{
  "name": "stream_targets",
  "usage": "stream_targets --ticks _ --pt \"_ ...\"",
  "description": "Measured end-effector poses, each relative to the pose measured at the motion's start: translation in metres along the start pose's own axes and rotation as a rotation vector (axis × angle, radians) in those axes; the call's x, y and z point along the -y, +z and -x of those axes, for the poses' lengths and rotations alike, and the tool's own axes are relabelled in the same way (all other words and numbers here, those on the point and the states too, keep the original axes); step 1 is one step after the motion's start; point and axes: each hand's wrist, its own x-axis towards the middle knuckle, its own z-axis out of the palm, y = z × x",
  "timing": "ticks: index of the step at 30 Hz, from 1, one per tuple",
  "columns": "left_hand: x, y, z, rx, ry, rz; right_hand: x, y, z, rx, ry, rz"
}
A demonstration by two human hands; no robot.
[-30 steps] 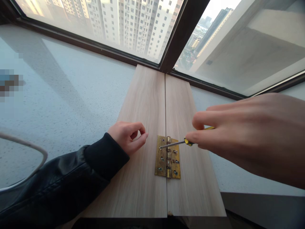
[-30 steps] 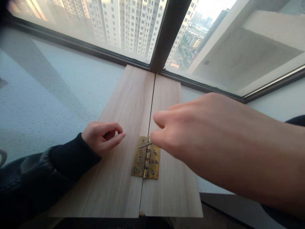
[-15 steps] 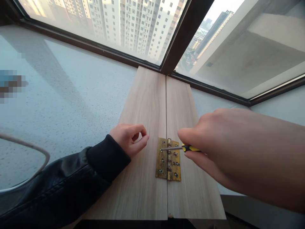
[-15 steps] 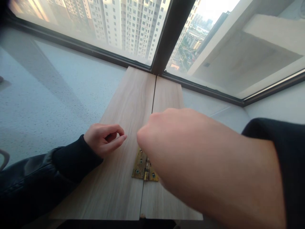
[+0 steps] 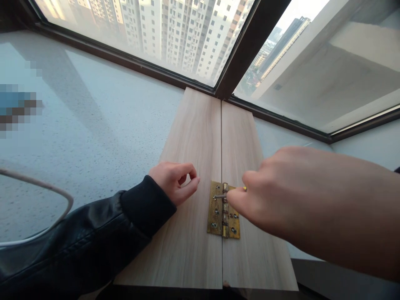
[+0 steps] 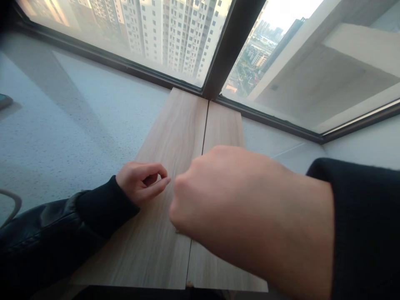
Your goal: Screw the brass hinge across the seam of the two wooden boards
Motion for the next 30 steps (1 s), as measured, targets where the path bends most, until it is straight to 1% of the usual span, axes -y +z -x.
stream_targets --ticks 2,5,6,7,8,10,11,13,15,16,18,20,22,24,27,28,30 --pt "0.000 0.000 0.000 0.002 0.001 0.004 0.000 -0.001 -0.006 0.055 0.064 -0.044" --pt "0.000 0.000 0.000 0.001 0.000 0.010 0.000 -0.005 -0.010 0.198 0.260 -0.048" --pt "0.000 0.001 0.000 0.001 0.001 0.011 0.001 -0.007 -0.008 0.223 0.264 -0.040" --pt "0.000 0.001 0.000 0.001 0.002 0.010 0.002 -0.009 -0.005 0.211 0.197 -0.030" --pt "0.000 0.001 0.000 0.001 0.003 0.008 0.003 -0.011 -0.001 0.179 0.093 0.004" --pt "0.000 0.000 0.001 0.000 0.006 0.005 0.006 -0.014 0.008 0.095 -0.127 0.125" --pt "0.000 0.000 0.001 0.001 0.007 0.005 0.007 -0.015 0.012 0.062 -0.208 0.193" --pt "0.000 0.000 0.000 0.002 0.009 0.007 0.008 -0.016 0.016 0.013 -0.309 0.304" --pt "0.000 0.001 0.000 0.000 0.008 0.006 0.006 -0.015 0.014 -0.005 -0.344 0.305" --pt "0.000 0.001 0.000 0.000 0.008 0.005 0.005 -0.015 0.011 -0.016 -0.337 0.272" --pt "0.000 0.001 0.000 0.002 0.009 0.009 0.001 -0.012 0.003 -0.033 -0.259 0.172" --pt "0.000 0.001 0.000 0.002 0.008 0.012 -0.001 -0.007 0.000 -0.073 -0.110 0.086" --pt "0.000 0.001 0.000 0.000 0.004 0.009 -0.002 -0.001 0.003 -0.118 0.056 0.060" --pt "0.001 0.001 0.000 0.003 0.004 0.005 -0.005 0.006 0.014 -0.140 0.162 0.045" --pt "0.002 0.001 0.000 0.002 0.013 0.008 -0.016 0.012 0.039 -0.108 0.222 0.042" --pt "0.002 0.001 0.000 0.001 0.016 0.008 -0.022 0.013 0.048 -0.082 0.244 0.070" --pt "0.003 0.002 0.000 0.006 0.023 0.004 -0.034 0.015 0.062 -0.083 0.310 0.130"
